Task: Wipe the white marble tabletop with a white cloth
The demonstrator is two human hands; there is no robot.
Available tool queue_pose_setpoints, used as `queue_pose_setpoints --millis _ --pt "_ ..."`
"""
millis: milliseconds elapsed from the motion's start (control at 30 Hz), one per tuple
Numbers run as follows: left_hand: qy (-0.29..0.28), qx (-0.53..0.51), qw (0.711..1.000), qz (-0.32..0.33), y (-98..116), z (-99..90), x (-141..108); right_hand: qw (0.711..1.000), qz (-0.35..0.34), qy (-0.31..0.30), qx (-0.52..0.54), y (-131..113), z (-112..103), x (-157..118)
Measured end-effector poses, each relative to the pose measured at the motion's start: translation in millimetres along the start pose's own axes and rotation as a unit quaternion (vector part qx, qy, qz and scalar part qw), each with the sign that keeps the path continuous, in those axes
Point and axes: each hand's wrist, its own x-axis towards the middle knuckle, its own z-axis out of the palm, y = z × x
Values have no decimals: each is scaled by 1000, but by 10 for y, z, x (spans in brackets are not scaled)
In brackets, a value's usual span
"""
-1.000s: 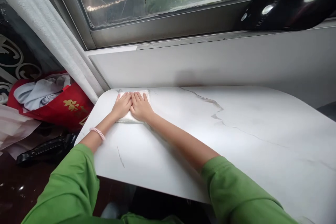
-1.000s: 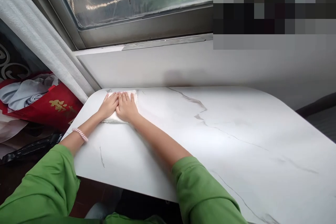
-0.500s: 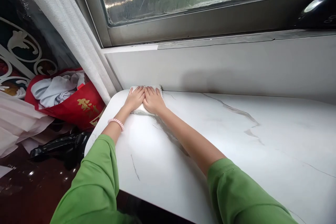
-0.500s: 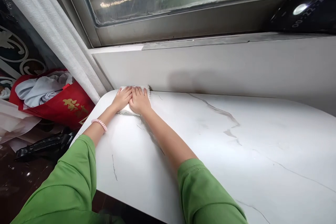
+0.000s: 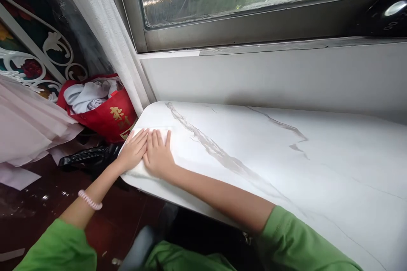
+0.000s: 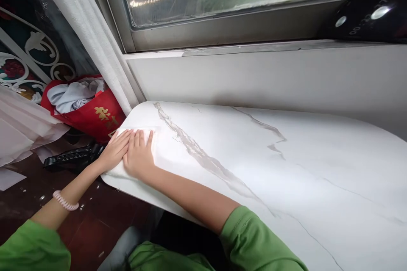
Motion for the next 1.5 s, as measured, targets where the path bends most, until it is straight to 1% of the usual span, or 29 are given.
queue_pose_setpoints --millis 67,100,167,233,333,433,500,633,733,800,900,1000,1133,1233,1300,1367,1500 --pt "6 6 1000 -25 -23 -52 -307 999 -32 -1 21 -199 -8 -76" --pt "13 7 999 -37 -25 -70 -419 999 -43 -3 29 -268 -15 -101" --pt "28 6 998 -58 -21 -88 -551 997 -59 -10 41 -345 -29 -128" --pt "34 4 997 -67 -12 -89 -574 996 -67 -17 49 -350 -38 -128" --pt "25 0 998 -65 -22 -77 -458 996 -73 -23 55 -259 -26 -68" --pt "20 -5 998 -56 -94 -49 -190 996 -64 -25 52 -83 23 98" --pt "14 -11 999 -46 -173 -16 84 998 -43 -26 49 83 65 276" --pt "-4 -29 999 -26 -334 72 818 999 17 -26 37 528 130 717" --pt "2 -47 999 -7 -430 138 1381 998 56 -13 22 877 160 1033" --pt "2 -58 998 8 -490 171 1689 997 79 0 15 1059 180 1208" --pt "2 -64 998 21 -576 208 2002 994 105 15 4 1217 209 1395" --pt "18 -61 997 34 -645 244 2127 992 118 32 -7 1258 231 1480" --pt "23 -48 998 42 -693 279 2085 993 111 33 -6 1229 223 1467" --pt "26 -39 998 39 -690 270 1922 995 97 29 -5 1140 189 1365" --pt "29 -38 998 40 -667 246 1735 996 88 28 -2 1021 166 1247" --pt "32 -37 998 38 -634 212 1485 997 78 27 2 853 148 1098" --pt "38 -26 999 26 -546 129 859 998 51 18 17 436 123 737"
